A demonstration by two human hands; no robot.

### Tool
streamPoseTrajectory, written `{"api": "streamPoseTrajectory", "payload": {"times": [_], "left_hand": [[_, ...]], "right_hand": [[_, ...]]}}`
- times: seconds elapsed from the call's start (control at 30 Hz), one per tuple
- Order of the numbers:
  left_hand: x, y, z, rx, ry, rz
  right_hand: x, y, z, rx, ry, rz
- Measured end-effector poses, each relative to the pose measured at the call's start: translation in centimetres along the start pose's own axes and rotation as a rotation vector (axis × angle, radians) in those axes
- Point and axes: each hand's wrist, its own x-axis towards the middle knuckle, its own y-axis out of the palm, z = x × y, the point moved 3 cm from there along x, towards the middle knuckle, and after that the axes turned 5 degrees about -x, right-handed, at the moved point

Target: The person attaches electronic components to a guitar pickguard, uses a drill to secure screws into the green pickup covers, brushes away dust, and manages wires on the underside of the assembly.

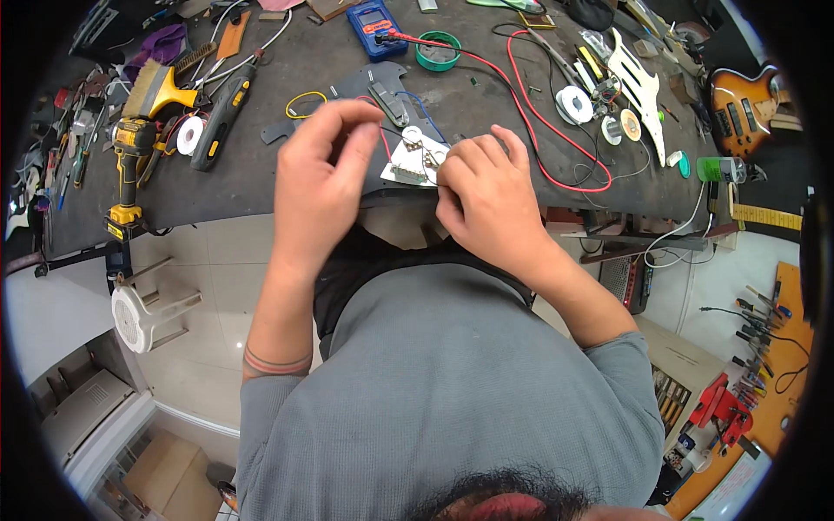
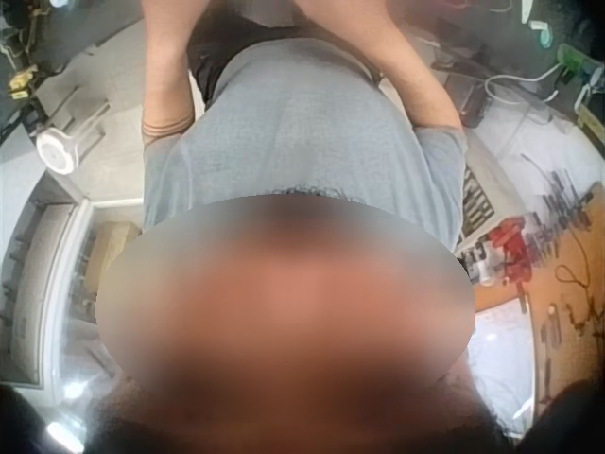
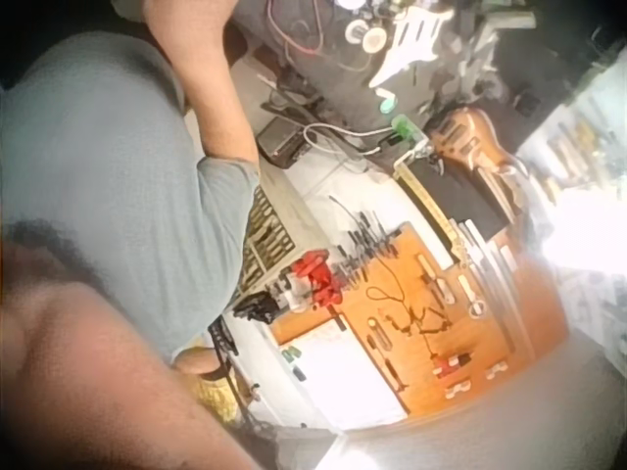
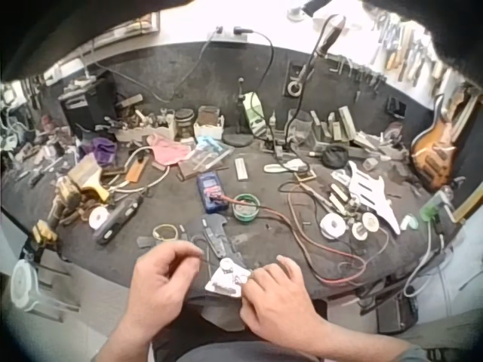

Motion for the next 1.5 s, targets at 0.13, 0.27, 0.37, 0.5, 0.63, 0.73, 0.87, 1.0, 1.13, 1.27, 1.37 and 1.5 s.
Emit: {"api": "streamPoseTrajectory", "payload": {"times": [0.13,0.27,0.37,0.5,0.63,0.73,0.87,1.0,1.13,1.27,1.37,1.5], "left_hand": [[2.0,-2.3,0.9,0.166,-0.078,0.090],[1.8,-2.6,0.5,0.668,0.204,0.057],[0.5,-1.2,0.1,0.645,0.358,0.050],[-1.8,1.3,-1.0,0.188,0.263,0.084],[-2.5,0.9,0.1,0.357,0.419,0.019],[-4.0,-0.6,1.3,0.463,0.589,-0.018],[-5.0,-1.2,1.5,0.523,0.639,0.006],[-5.0,-2.0,1.5,0.452,0.580,0.007],[-5.3,-2.2,1.4,0.391,0.498,-0.039],[-4.9,-1.0,0.3,0.345,0.521,0.017],[-4.8,0.0,-0.2,0.387,0.577,0.078],[-4.9,0.5,-0.6,0.412,0.589,0.144]], "right_hand": [[1.1,0.0,-1.2,0.265,0.162,-0.065],[3.2,0.2,-1.8,0.639,0.470,-0.005],[4.3,0.3,-1.1,0.656,0.453,-0.036],[5.3,0.2,1.6,0.460,0.279,-0.114],[5.4,1.0,3.4,0.443,0.234,-0.103],[5.2,1.6,4.1,0.449,0.180,-0.122],[5.1,2.0,5.2,0.326,0.104,-0.062],[4.2,2.8,6.4,0.073,-0.034,-0.018],[2.4,2.7,7.5,-0.049,-0.164,0.025],[0.3,2.7,7.9,0.054,-0.240,-0.046],[-1.1,2.3,7.9,0.223,-0.283,-0.067],[-2.8,1.2,6.4,0.400,-0.359,0.176]]}}
